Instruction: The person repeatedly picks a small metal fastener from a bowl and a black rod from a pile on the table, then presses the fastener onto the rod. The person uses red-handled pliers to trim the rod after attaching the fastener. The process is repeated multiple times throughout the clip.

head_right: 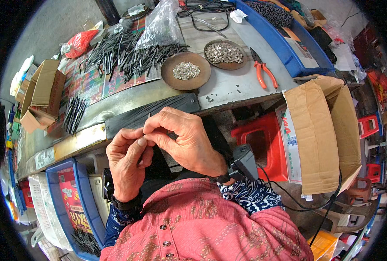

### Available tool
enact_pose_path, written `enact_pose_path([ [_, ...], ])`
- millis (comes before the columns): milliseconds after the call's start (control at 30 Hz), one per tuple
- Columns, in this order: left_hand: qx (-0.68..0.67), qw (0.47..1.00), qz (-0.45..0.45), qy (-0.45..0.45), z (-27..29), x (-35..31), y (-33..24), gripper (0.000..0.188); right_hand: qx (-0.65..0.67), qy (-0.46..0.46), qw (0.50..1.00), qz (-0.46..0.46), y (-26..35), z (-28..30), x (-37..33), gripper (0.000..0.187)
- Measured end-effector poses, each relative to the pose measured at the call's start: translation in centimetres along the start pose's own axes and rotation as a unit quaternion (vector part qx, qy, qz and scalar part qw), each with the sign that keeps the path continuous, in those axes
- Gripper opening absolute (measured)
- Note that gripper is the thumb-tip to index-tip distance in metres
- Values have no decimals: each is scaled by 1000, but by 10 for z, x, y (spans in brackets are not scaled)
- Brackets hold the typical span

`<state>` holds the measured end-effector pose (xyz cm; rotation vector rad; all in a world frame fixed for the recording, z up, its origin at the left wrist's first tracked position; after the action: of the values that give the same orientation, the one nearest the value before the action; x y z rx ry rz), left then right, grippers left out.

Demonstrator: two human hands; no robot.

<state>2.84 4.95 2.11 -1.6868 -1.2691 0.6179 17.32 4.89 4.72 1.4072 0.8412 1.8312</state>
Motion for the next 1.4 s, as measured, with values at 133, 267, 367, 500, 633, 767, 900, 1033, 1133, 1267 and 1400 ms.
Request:
enact_pose_path([
  [133,-7,1000,3,0,0,1,0,13,12,-33,999,-22,-4,-1,-3,19],
  [267,45,999,-5,-5,1,1,-6,13,-64,-23,998,-2,2,4,-1,26],
  [367,233,971,-43,9,2,0,-19,14,-188,2,981,37,11,11,4,31],
  [500,399,900,-168,50,-6,4,-29,16,-253,9,963,93,18,17,11,34],
  [633,276,958,-82,0,-2,-1,-20,17,-240,14,966,97,17,16,12,32],
  [767,178,982,-66,-23,0,0,-13,14,-193,6,976,104,14,7,9,27],
  [900,132,989,-68,-21,1,2,-9,12,-222,-36,966,128,12,-3,3,24],
  [1033,94,993,-63,-20,3,0,-8,13,-282,-75,936,195,14,-11,-1,24],
  [1133,86,994,-63,-26,4,-1,-7,12,-303,-81,926,210,13,-15,-3,23],
  [1267,69,995,-62,-29,3,-3,-6,12,-328,-73,920,201,12,-18,-5,20],
  [1400,71,995,-62,-33,4,-4,-4,11,-318,-46,932,165,6,-21,-2,16],
])
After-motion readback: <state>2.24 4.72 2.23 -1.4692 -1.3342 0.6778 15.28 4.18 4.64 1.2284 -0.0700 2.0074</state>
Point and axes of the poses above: each hand's wrist, its own x-axis towards the middle knuckle, its own z-axis out of the back of the hand, y = z × x, the point moved 5 cm from there along x, towards the middle knuckle, and after that the axes turned 6 degrees about y, right-handed, at the moved point
